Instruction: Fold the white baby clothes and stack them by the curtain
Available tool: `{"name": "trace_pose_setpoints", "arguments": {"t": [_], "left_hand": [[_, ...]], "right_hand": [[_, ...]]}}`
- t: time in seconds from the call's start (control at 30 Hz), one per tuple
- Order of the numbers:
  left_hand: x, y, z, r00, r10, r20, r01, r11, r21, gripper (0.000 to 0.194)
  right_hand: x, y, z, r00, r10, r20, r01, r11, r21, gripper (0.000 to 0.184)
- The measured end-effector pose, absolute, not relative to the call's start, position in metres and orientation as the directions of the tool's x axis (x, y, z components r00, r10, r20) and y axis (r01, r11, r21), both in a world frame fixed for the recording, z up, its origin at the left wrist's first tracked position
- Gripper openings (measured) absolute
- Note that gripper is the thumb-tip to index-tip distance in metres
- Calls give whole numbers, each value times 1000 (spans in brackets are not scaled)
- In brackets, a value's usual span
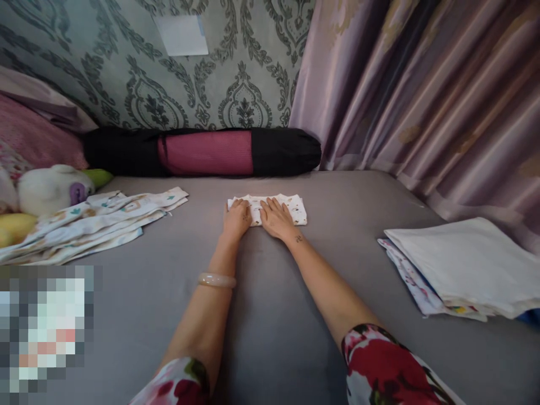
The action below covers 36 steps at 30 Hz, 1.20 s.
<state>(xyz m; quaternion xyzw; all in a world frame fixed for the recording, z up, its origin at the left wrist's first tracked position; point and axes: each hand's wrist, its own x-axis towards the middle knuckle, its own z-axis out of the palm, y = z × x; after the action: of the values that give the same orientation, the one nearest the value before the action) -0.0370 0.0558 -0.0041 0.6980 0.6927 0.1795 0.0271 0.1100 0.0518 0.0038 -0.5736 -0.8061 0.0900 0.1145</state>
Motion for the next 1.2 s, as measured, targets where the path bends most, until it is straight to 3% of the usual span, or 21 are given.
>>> {"name": "trace_pose_setpoints", "arguments": {"t": [0.17, 0.4, 0.67, 0.87, 1.0, 1.2], "left_hand": [[-53, 64, 1, -105, 972, 209, 908, 8, 419, 43], [-75, 62, 3, -230, 959, 166, 831, 105, 547, 40], [-77, 61, 2, -335, 935, 114, 793, 215, 570, 40], [-76, 58, 7, -360, 929, 83, 763, 242, 600, 39], [-77, 56, 7, -369, 924, 98, 781, 251, 573, 38], [-80, 55, 4, -423, 897, 132, 787, 292, 543, 37]], "right_hand": [[104, 56, 16, -335, 942, 19, 910, 329, -252, 54], [72, 61, 16, -429, 899, 89, 872, 438, -218, 55], [68, 58, -1, -411, 902, 131, 887, 429, -168, 52], [62, 63, 9, -413, 909, 58, 895, 417, -155, 53], [43, 65, 11, -451, 885, 118, 872, 465, -154, 54], [28, 62, -1, -461, 882, 95, 865, 471, -174, 56]]}}
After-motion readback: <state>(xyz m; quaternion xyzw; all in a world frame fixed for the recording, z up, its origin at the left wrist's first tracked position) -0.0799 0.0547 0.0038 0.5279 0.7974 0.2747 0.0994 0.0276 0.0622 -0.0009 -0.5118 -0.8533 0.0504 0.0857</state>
